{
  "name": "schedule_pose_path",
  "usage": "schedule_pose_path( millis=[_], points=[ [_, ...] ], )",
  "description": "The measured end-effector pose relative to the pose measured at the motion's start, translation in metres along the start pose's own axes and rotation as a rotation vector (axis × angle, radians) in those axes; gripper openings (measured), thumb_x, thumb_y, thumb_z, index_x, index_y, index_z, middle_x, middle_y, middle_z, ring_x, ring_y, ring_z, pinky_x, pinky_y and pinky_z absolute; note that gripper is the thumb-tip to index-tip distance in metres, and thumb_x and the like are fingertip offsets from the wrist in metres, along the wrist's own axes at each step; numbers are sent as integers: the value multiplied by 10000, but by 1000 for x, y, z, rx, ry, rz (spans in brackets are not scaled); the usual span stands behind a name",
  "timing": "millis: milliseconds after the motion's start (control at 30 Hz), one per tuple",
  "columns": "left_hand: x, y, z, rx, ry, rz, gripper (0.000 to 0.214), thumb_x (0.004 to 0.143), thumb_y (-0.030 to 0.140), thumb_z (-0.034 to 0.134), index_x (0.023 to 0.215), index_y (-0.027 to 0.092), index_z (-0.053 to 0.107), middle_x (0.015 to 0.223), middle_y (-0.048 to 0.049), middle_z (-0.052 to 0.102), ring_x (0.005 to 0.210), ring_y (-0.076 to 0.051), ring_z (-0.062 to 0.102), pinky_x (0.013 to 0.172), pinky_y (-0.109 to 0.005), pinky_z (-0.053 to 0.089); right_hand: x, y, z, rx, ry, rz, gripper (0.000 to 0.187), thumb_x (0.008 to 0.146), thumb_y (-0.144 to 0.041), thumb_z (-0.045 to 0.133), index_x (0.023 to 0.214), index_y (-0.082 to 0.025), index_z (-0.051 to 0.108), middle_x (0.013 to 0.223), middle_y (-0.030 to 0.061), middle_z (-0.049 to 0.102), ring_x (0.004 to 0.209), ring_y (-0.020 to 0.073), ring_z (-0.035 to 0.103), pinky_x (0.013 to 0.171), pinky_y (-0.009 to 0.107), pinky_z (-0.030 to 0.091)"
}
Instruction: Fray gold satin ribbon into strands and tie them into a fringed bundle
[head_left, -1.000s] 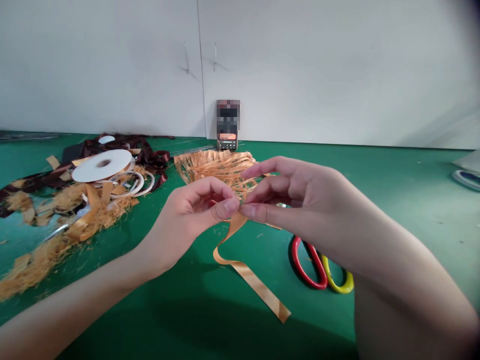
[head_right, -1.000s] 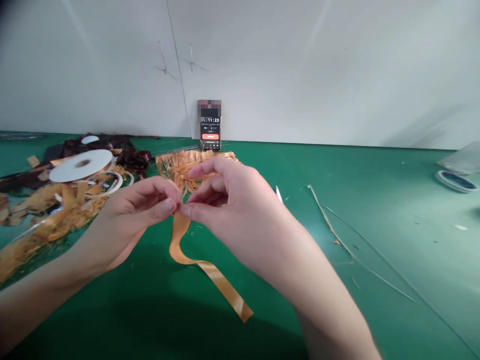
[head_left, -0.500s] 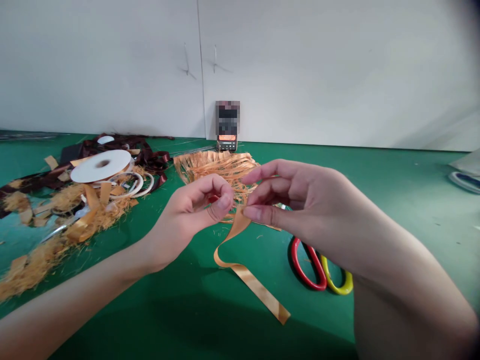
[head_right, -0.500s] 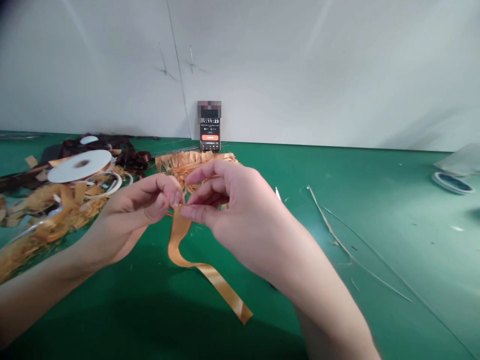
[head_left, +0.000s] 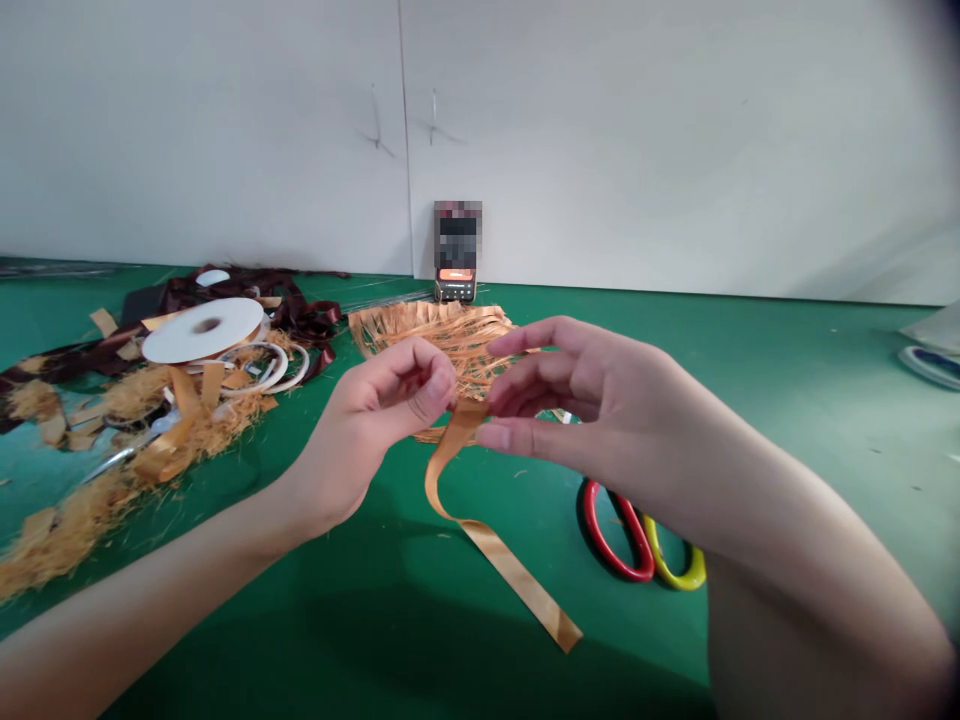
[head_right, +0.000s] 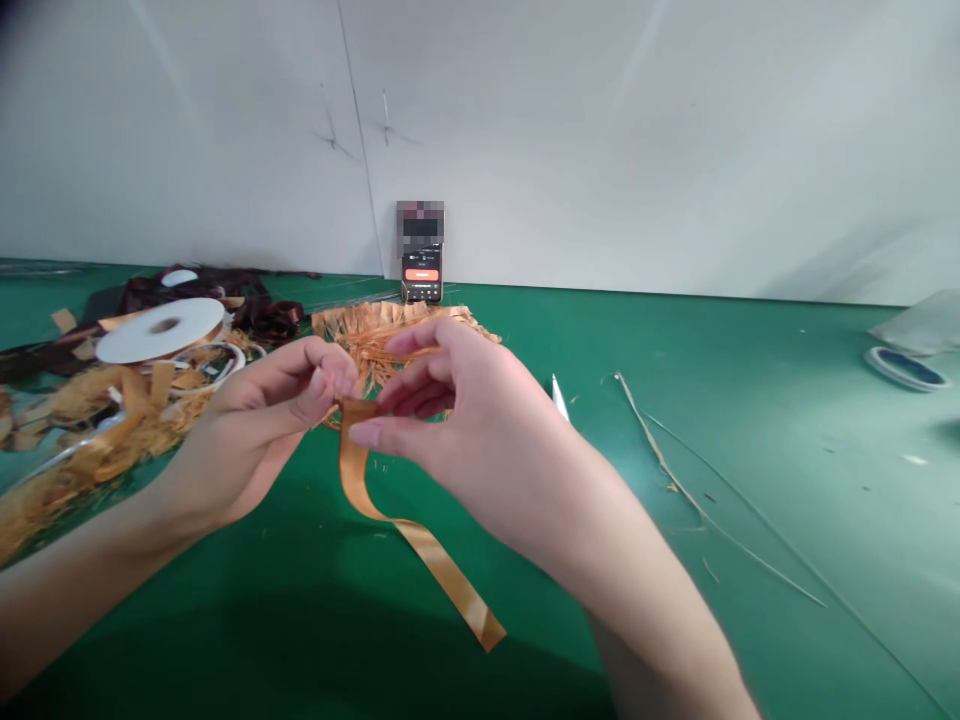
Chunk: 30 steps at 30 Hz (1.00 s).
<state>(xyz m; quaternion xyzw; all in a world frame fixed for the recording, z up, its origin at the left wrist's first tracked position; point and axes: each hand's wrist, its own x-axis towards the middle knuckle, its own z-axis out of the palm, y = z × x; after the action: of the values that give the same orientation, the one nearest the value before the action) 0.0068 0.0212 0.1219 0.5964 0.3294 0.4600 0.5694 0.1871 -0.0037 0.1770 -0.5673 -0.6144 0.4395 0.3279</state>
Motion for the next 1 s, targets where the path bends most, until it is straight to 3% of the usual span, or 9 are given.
schedule_pose_path(
  millis=[100, 333, 500, 700, 867, 1000],
  points=[
    [0, 2, 3, -70, 28, -36, 184, 889, 318, 613, 750, 199, 593, 755, 19, 474, 729, -101, 429, 648, -176, 391, 2, 2, 2, 1, -5, 12, 438, 658, -234, 782, 1032, -228, 554, 867, -5, 724, 833, 163, 698, 760, 291, 560],
    [1, 4, 8, -193, 20, -122, 199, 900, 293, 591, 732, 186, 591, 748, 22, 483, 712, -87, 458, 678, -157, 424, 3, 2, 4, 141, -135, 32, 233, 757, -225, 697, 948, -227, 562, 876, -6, 713, 838, 144, 704, 739, 261, 575],
    [-2, -1, 1, -67, 55, -51, 181, 896, 310, 607, 753, 201, 594, 763, 29, 520, 724, -85, 496, 697, -166, 433, 2, 2, 1, 147, -46, 80, 356, 706, -202, 720, 1020, -228, 553, 911, 10, 710, 783, 150, 702, 681, 269, 575],
    [-7, -3, -8, 143, 100, 40, 202, 876, 362, 631, 744, 213, 592, 732, 24, 533, 709, -107, 476, 637, -200, 401, 2, -1, -4, 140, -73, 114, 319, 707, -208, 724, 990, -224, 580, 781, 0, 738, 749, 154, 704, 683, 270, 565],
    [-5, 0, -9, 138, 190, 40, 183, 891, 369, 601, 778, 225, 620, 777, 8, 567, 774, -132, 527, 723, -232, 434, 2, -1, -4, 82, -67, 125, 321, 708, -216, 719, 998, -242, 584, 801, -4, 744, 761, 170, 714, 696, 294, 566],
    [-5, 7, -8, 224, 42, 13, 200, 899, 417, 564, 885, 254, 678, 904, -6, 631, 882, -161, 563, 766, -256, 445, 2, 0, -3, 77, -50, 119, 297, 714, -192, 703, 978, -243, 576, 807, -1, 748, 786, 186, 724, 750, 329, 576]
  ],
)
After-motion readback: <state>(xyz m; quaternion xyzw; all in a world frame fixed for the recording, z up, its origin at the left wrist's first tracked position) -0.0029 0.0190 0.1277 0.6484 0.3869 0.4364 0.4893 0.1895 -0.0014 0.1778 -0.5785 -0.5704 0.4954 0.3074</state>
